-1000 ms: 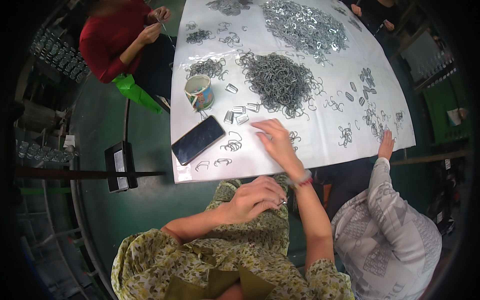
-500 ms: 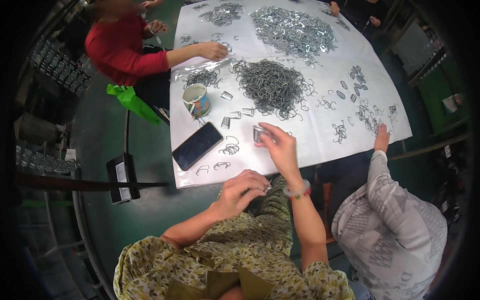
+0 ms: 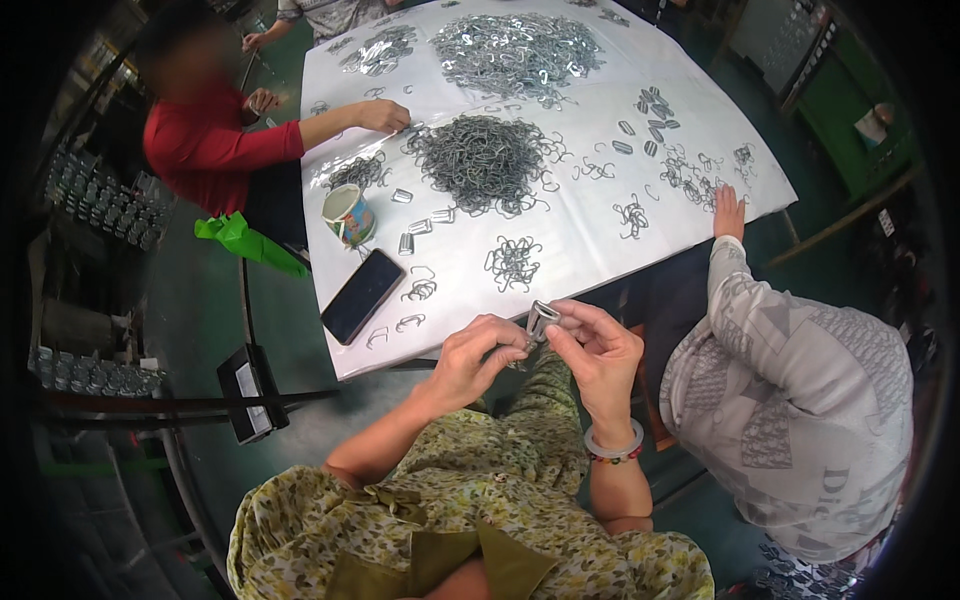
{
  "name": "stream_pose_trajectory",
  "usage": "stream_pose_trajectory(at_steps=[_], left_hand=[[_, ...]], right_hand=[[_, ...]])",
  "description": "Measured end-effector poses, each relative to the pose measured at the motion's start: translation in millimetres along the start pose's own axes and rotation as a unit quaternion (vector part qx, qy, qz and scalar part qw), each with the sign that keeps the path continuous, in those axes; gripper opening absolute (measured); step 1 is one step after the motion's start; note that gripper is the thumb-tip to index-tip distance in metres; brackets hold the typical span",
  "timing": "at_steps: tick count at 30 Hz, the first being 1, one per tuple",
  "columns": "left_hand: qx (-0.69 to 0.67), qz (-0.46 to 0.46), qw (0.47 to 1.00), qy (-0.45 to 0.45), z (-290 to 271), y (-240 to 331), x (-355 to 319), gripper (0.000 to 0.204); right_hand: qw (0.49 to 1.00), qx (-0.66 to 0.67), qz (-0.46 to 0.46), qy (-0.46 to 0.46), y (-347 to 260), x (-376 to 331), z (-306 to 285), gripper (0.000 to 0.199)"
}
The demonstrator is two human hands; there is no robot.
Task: The person sits at a table with several others and repeatedly picks up small metal clips and rectangular metal pieces, joining them together by hand. The person places the assembled units into a black tray and occasionally gathers loose clips from the table.
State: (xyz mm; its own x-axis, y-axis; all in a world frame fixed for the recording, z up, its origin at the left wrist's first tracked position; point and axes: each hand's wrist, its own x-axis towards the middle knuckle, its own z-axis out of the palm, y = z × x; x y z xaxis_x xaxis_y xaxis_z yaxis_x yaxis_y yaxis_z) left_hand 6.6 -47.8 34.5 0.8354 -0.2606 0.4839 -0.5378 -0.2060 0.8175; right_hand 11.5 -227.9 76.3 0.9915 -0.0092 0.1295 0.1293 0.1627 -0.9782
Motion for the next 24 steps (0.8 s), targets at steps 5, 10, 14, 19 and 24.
stream_pose_trajectory(at_steps=[5, 10, 14, 19, 24], left_hand=[[-0.037, -0.019, 0.999, -0.011, 7.0, -5.7, -2.1, 0.02], [0.022, -0.092, 0.995, 0.042, -7.4, -53.2, 35.8, 0.025], [0.226, -0.088, 0.969, 0.037, -3.9, -118.0, 118.1, 0.008], [0.321, -0.036, 0.945, -0.045, 21.7, -179.3, 196.9, 0.012], [0.352, -0.022, 0.933, -0.072, 60.0, -199.2, 247.6, 0.012]], right_hand=[[1.0, 0.006, 0.013, 0.012, 10.8, -1.7, -12.1, 0.026], [1.0, 0.024, 0.006, 0.002, 11.3, 3.5, -17.2, 0.024], [1.0, 0.019, 0.009, -0.014, 19.1, 11.4, -30.2, 0.024], [0.999, 0.004, 0.04, -0.011, 20.3, 18.8, -42.6, 0.023], [0.998, 0.0, 0.061, -0.008, 31.7, 18.6, -54.4, 0.021]])
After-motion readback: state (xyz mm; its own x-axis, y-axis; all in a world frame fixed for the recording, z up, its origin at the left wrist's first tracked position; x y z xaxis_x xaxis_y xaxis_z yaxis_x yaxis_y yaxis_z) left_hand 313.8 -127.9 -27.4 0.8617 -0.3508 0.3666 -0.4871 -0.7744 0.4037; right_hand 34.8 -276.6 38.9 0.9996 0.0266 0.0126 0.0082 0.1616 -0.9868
